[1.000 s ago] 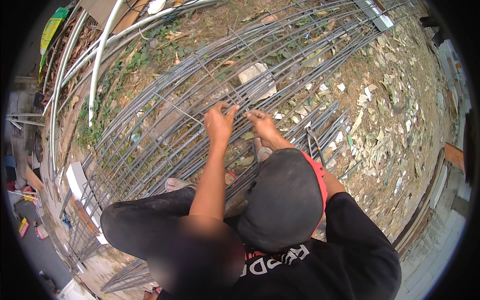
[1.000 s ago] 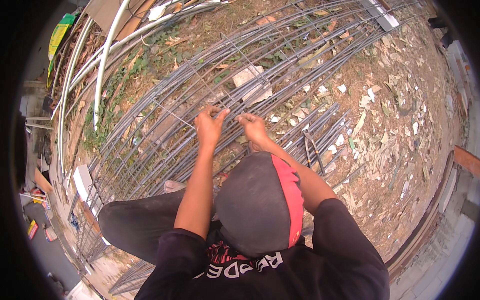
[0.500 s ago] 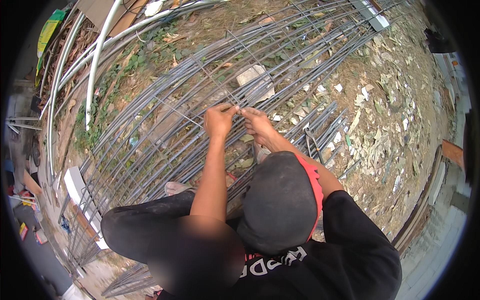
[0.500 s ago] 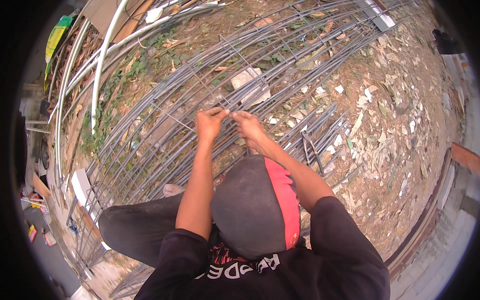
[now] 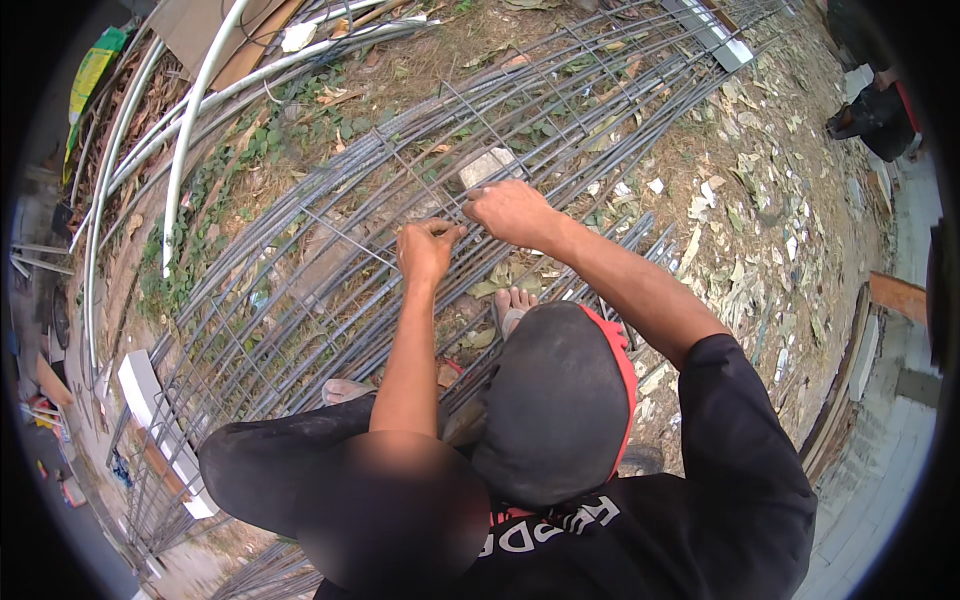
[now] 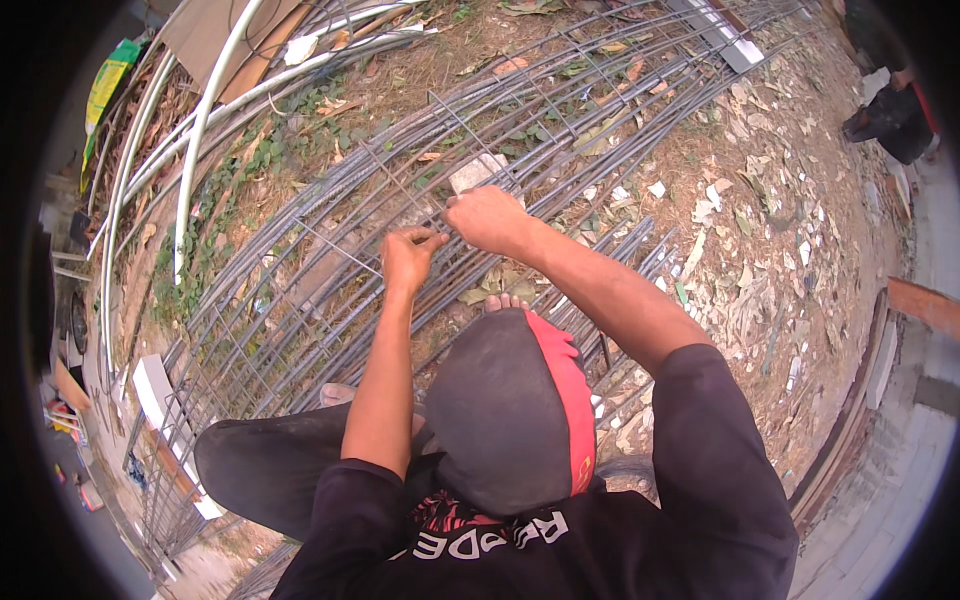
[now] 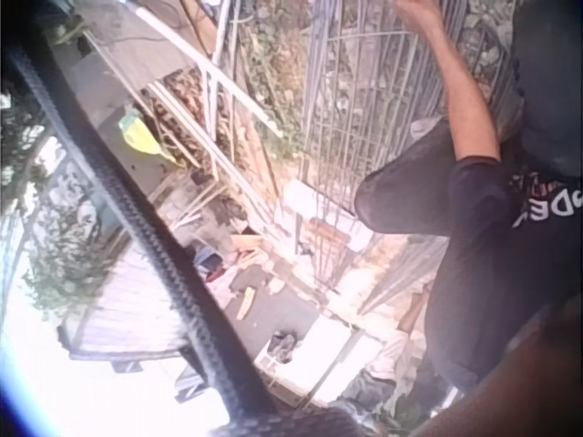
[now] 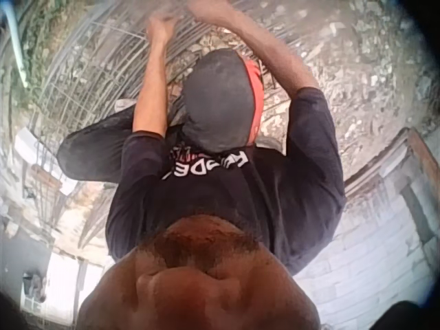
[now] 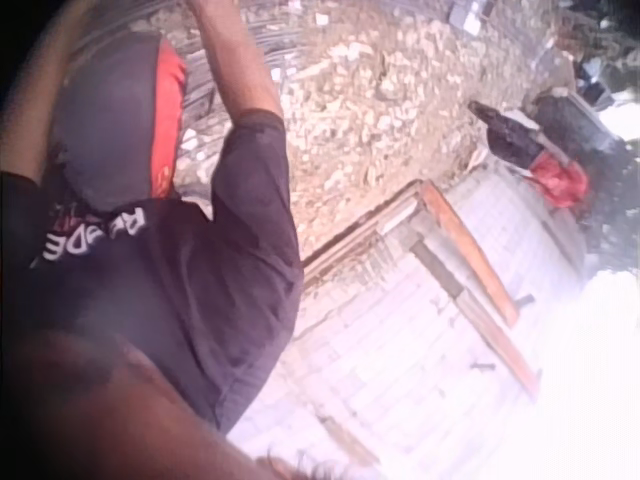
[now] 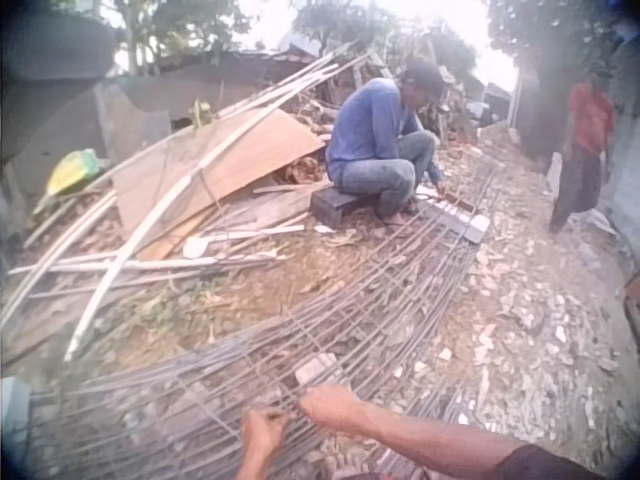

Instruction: The person ties wire around rebar rods using a pair of pliers to assemble a structural grid for construction.

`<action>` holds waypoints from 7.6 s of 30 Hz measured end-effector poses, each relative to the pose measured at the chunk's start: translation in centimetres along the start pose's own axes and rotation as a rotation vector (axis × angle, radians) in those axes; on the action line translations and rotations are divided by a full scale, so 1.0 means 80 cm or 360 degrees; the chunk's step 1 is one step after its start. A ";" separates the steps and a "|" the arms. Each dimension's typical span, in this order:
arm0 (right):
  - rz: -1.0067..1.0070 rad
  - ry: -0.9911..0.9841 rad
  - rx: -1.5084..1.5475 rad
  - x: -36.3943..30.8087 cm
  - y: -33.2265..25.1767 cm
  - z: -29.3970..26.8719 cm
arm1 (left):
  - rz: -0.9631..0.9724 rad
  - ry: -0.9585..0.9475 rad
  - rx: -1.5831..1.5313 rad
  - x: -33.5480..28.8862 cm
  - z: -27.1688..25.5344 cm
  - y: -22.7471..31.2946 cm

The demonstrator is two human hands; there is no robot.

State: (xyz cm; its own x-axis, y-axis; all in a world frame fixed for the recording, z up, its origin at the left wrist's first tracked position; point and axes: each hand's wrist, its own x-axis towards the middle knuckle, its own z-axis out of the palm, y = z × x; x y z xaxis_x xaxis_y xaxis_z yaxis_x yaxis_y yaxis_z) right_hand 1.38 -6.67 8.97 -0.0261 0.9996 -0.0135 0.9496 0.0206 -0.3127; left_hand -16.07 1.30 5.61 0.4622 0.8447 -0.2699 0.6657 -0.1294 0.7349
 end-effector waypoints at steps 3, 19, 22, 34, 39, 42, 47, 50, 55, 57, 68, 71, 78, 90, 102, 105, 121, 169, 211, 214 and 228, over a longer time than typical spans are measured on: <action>-0.0053 -0.0233 -0.0101 0.034 0.013 -0.004 | 0.0163 0.0023 0.0050 0.000 0.007 0.005; 0.0438 0.0875 0.0187 -0.055 -0.059 0.067 | 0.0281 0.0200 0.0147 -0.023 0.018 0.008; 0.0346 0.0803 0.0065 -0.049 -0.051 0.064 | 0.0359 0.0283 0.0122 -0.025 0.022 0.010; 0.0332 0.0146 -0.0003 -0.013 -0.039 0.061 | 0.0369 0.0284 0.0149 -0.024 0.029 -0.012; 0.0647 0.0544 0.0366 -0.101 -0.053 0.118 | 0.0493 0.0423 0.0138 -0.024 0.038 -0.002; 0.0565 0.0487 -0.0123 -0.091 -0.039 0.132 | 0.0489 0.0367 0.0092 -0.025 0.038 -0.004; 0.0618 0.0303 -0.0373 -0.059 -0.044 0.104 | 0.0446 0.0326 0.0088 -0.024 0.033 -0.006; 0.0829 -0.0137 0.0092 -0.072 -0.068 0.094 | 0.0399 0.0331 0.0120 -0.026 0.024 -0.012; 0.0418 0.0453 -0.0408 -0.103 -0.065 0.101 | 0.0445 0.0246 0.0112 -0.030 0.025 -0.006; 0.0408 0.0372 -0.0385 -0.105 -0.065 0.102 | 0.0417 0.0253 0.0097 -0.031 0.027 -0.007; 0.0371 0.0516 0.0250 -0.150 -0.092 0.096 | 0.0378 0.0279 0.0068 -0.031 0.020 -0.024; 0.0971 0.0315 0.1737 -0.181 -0.116 0.086 | 0.0326 0.0145 0.0072 -0.033 0.020 -0.021; 0.1145 0.0159 0.2957 -0.166 -0.105 0.071 | 0.0527 0.0060 -0.0114 -0.002 0.009 -0.048; 0.1045 0.0471 0.0712 -0.108 -0.097 0.126 | -0.0002 -0.0563 -0.0517 0.041 0.026 -0.047; 0.1134 -0.0451 0.1597 -0.066 -0.027 0.077 | 0.0129 -0.0394 -0.0264 0.032 0.038 -0.028; 0.1111 -0.0337 0.3153 -0.110 -0.064 0.046 | 0.0127 -0.0338 -0.0243 0.043 0.029 -0.048; 0.1602 0.0023 0.0419 -0.417 0.022 0.196 | -0.0160 -0.0322 -0.0562 0.045 0.030 -0.027; 0.0442 -0.1168 0.0860 -0.090 -0.149 0.144 | -0.0259 -0.0397 -0.0308 0.048 0.026 -0.035; 0.0982 -0.0192 0.0365 -0.142 -0.056 0.059 | -0.0295 -0.0395 -0.0330 0.056 0.020 -0.028; 0.1011 -0.0218 0.0261 -0.140 -0.064 0.066 | -0.0290 -0.0379 -0.0339 0.054 0.017 -0.030; 0.0928 0.0052 0.1054 -0.162 -0.016 0.127 | -0.0323 -0.0494 -0.0492 0.033 -0.008 0.013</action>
State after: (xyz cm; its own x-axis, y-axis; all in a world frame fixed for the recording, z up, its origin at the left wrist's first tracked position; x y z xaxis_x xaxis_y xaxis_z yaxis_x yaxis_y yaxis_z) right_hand -2.68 -19.84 -0.11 0.4245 0.8475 -0.3187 0.4329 -0.4991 -0.7506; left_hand -14.55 3.70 6.04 0.5251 0.6359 -0.5657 0.5773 0.2222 0.7857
